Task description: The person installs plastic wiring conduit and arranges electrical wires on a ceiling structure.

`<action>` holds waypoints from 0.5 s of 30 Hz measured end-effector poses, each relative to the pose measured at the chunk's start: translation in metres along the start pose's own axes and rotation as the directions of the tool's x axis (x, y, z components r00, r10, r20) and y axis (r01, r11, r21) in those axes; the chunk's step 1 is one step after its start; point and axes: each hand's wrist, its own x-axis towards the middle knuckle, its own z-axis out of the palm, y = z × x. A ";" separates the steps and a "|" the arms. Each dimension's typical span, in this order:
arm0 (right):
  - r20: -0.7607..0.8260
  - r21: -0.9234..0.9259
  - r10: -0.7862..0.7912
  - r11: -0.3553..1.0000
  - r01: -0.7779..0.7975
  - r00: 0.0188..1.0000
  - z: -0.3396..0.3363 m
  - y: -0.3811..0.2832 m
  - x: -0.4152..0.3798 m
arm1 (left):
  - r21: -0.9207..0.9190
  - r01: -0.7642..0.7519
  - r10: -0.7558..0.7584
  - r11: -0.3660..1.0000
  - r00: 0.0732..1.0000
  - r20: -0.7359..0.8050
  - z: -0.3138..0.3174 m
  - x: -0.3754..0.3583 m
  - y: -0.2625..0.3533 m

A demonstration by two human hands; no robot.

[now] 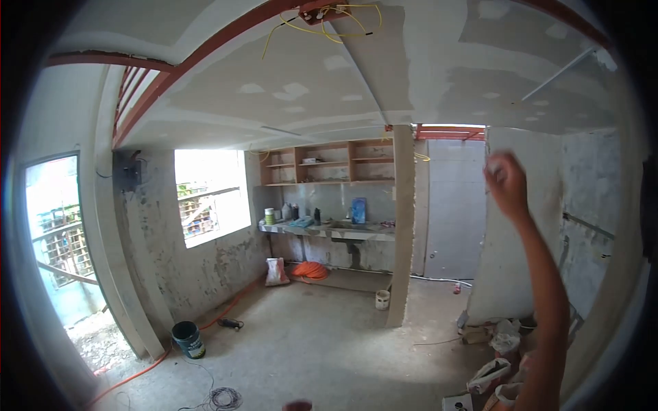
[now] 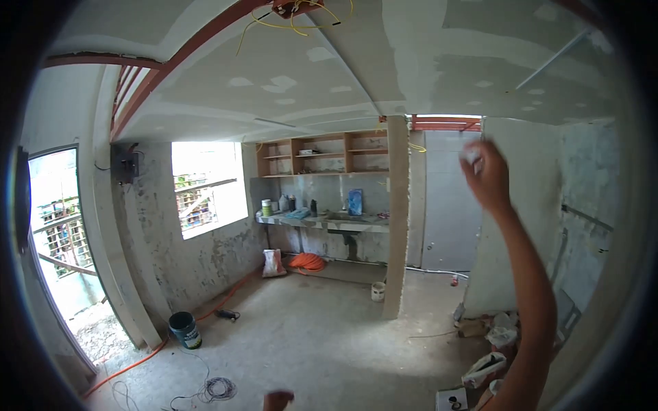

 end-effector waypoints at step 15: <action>-0.421 -0.821 -0.879 0.474 0.320 0.222 -0.025 0.010 0.377 | 0.539 -0.823 0.972 0.177 0.060 -0.227 -0.257 0.215 0.687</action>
